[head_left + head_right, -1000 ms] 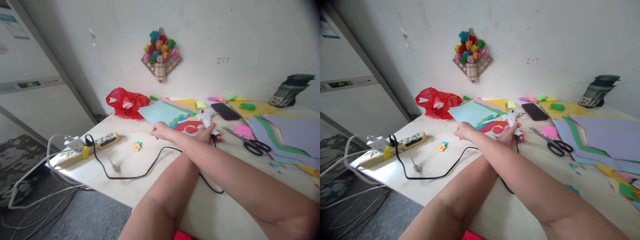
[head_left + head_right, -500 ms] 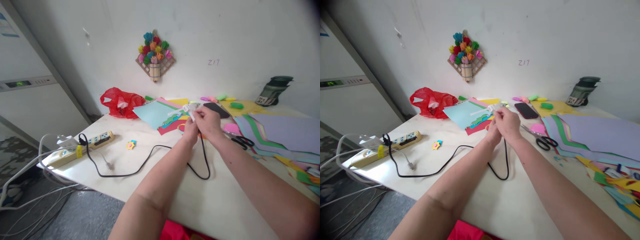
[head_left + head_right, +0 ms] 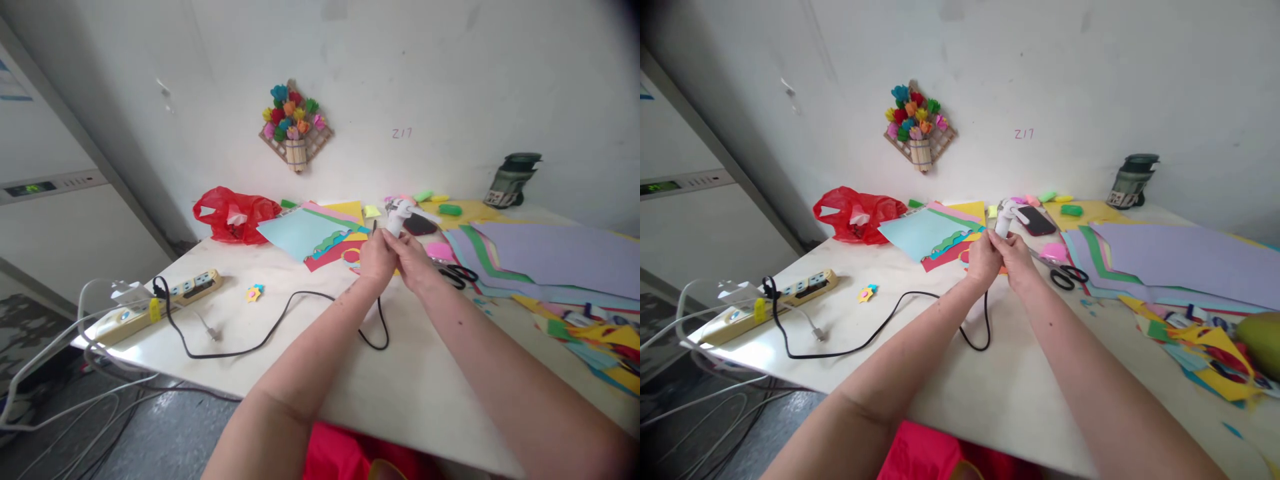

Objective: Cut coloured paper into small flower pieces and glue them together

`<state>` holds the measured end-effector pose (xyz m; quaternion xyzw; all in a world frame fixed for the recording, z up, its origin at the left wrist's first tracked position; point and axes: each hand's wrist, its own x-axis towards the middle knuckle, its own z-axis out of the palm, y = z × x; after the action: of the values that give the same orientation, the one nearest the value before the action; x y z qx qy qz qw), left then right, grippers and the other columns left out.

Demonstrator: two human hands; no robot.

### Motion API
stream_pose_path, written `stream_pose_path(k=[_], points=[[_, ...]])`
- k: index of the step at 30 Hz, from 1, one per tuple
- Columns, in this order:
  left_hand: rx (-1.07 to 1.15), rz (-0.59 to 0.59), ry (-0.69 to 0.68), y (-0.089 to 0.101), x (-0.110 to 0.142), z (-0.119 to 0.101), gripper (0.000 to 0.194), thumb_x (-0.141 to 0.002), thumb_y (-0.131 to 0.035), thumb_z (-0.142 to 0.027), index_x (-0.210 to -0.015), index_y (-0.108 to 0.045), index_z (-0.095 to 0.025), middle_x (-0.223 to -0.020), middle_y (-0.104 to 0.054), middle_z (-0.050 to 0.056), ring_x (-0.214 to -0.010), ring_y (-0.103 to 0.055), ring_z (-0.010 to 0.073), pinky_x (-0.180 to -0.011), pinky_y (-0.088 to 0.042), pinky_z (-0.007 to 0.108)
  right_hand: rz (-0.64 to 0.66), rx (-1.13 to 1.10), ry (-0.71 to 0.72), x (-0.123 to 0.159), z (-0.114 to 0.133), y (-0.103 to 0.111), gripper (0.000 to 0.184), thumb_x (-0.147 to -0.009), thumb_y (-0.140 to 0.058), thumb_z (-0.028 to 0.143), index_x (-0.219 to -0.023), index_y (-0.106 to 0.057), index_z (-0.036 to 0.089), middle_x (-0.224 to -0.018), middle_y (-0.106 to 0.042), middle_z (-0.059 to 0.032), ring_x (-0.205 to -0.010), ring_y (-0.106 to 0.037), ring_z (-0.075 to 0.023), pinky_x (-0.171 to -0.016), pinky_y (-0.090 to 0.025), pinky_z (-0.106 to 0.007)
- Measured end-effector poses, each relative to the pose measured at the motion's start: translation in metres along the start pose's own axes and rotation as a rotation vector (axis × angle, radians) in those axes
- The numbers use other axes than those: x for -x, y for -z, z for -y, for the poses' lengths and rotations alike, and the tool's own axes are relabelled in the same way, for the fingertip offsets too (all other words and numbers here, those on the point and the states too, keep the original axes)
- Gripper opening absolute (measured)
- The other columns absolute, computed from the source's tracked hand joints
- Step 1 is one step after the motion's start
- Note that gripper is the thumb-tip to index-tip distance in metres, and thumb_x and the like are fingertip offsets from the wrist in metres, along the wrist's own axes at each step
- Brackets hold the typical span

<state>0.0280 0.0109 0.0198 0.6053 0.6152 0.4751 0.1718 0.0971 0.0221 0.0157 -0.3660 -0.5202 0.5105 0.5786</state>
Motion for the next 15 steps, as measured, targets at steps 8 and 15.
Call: stream_pose_path(k=[8,15], points=[[-0.035,0.074,-0.21,0.006,0.01,-0.006,0.016,-0.076,-0.057,-0.023,-0.091,-0.062,-0.019,-0.09,-0.068,0.007,-0.083,-0.063,0.02,-0.077,-0.046,0.028,-0.105,-0.088,0.028,-0.005,0.005,0.019,0.039,-0.058,-0.071,0.048,-0.076,-0.054,0.018,-0.068,-0.06,0.0008,-0.069,-0.06,-0.0146,-0.063,-0.048,-0.027],[-0.02,0.008,0.066,0.05,-0.018,0.01,0.025,-0.083,-0.051,-0.032,-0.096,-0.067,-0.018,-0.083,-0.071,0.005,-0.076,-0.066,0.0166,-0.068,-0.048,0.024,-0.195,-0.12,-0.075,-0.01,0.024,0.051,0.025,-0.062,-0.064,0.032,-0.079,-0.052,0.019,-0.063,-0.058,0.0021,-0.053,-0.053,-0.0102,-0.043,-0.042,-0.021]])
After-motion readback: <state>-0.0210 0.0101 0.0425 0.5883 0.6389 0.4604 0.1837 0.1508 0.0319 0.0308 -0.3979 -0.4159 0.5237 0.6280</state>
